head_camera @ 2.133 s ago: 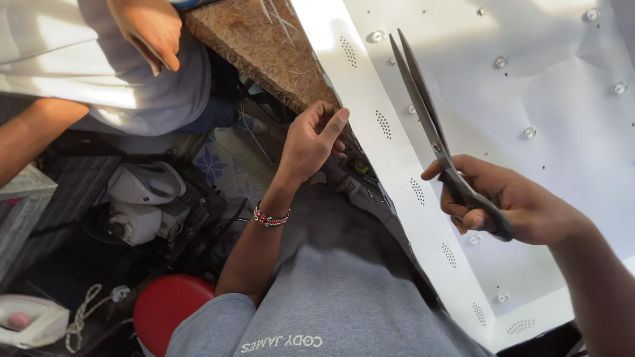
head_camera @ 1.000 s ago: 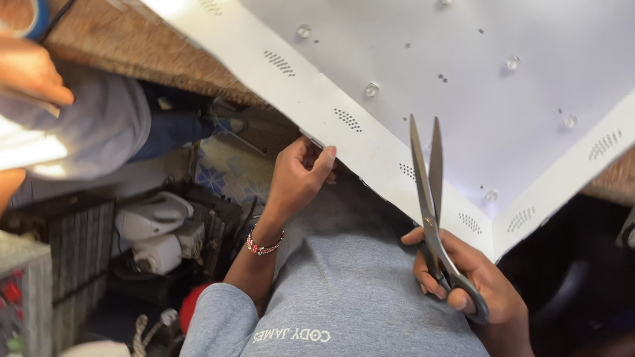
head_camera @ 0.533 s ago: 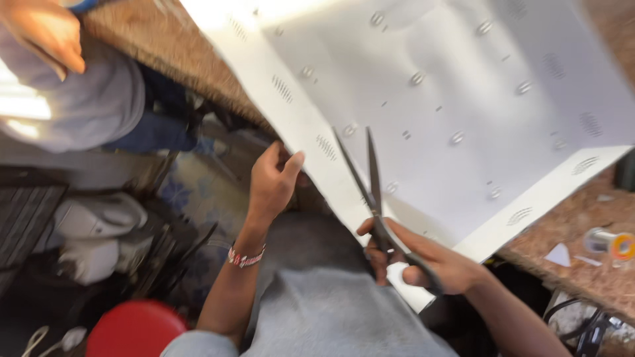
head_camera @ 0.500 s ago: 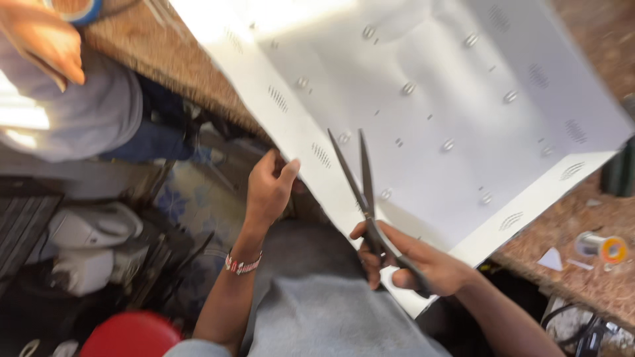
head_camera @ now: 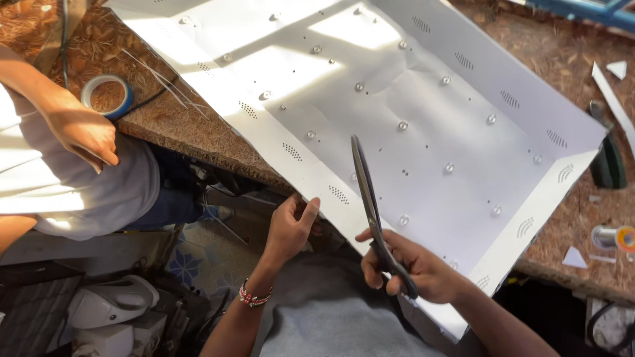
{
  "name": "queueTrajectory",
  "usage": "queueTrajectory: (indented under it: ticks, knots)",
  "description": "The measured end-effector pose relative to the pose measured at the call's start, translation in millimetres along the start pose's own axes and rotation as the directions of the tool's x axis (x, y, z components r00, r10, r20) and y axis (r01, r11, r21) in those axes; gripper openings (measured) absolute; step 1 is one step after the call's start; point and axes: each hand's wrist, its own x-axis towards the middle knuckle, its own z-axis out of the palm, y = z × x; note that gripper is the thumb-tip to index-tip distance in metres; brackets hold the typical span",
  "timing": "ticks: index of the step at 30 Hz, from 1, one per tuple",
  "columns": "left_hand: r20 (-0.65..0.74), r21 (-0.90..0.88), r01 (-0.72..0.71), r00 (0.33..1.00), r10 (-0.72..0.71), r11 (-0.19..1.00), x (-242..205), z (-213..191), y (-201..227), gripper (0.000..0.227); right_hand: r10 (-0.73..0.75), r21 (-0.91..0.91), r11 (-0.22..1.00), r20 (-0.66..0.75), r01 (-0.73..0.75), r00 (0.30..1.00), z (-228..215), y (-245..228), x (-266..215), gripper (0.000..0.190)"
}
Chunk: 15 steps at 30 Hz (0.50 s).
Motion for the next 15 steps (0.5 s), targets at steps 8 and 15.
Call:
queueTrajectory:
  ticks: [8,15]
  knots:
    - [0.086,-0.066,0.046,0.995,-0.04,0.997,3.4,-13.3,-10.5,0.038,0.111,0.135,0.985,-0.024,-0.106,0.994,8.5,5.8,21.8,0.078]
    - [0.08,-0.136,-0.003,0.997,0.014,0.991,1.6,-9.1,-11.0,0.035,0.139,-0.045,0.99,0.186,-0.133,0.973,11.7,-11.7,46.8,0.073]
